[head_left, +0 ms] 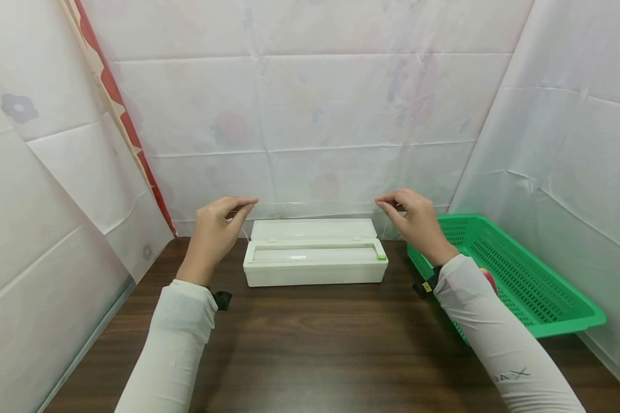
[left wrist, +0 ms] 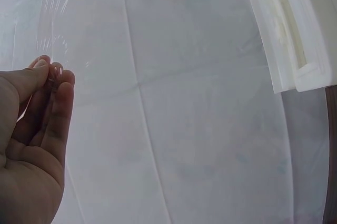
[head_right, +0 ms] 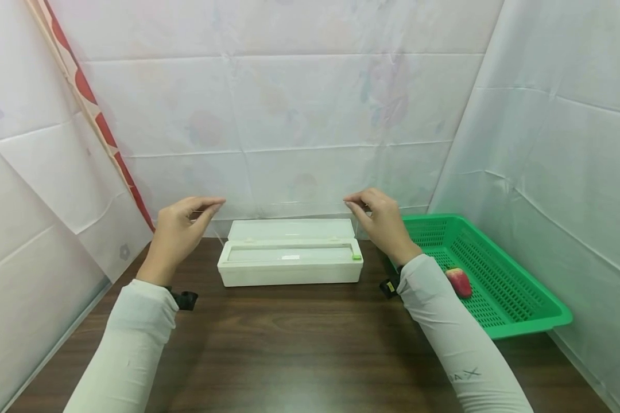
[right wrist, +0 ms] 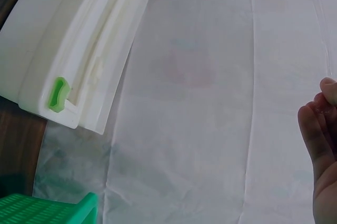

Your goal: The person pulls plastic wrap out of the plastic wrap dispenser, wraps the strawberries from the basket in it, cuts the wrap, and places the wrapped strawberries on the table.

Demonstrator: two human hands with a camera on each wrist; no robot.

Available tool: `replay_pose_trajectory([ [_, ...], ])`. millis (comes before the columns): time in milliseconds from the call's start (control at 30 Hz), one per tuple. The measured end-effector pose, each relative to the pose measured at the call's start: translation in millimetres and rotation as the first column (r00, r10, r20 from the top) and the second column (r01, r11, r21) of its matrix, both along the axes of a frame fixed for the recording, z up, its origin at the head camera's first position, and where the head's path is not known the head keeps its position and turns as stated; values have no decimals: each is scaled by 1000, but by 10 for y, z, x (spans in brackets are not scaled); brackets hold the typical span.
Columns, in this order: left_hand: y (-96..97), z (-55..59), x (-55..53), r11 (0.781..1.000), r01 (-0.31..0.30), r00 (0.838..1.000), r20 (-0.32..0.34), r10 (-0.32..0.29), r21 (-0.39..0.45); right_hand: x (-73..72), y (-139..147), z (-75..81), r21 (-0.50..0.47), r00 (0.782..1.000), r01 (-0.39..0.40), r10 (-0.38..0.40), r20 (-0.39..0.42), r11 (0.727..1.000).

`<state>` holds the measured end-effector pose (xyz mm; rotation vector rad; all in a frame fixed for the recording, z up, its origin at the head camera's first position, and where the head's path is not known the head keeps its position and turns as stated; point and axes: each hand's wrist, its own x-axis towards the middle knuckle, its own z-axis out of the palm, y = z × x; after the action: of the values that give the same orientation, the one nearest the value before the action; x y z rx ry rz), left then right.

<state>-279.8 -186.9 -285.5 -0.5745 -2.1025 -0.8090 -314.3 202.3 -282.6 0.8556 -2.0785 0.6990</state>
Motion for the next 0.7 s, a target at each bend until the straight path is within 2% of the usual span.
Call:
replay_pose_trajectory([
  [233, -4, 17, 17, 1000, -1, 1000, 4, 1, 4, 15, -13, 25, -1, 1000, 6, -6, -7, 1000],
  [700, -9, 56, 51, 1000, 1, 1000, -30, -1, -1, 51, -14, 53, -10, 1000, -7, 6, -29, 1000],
])
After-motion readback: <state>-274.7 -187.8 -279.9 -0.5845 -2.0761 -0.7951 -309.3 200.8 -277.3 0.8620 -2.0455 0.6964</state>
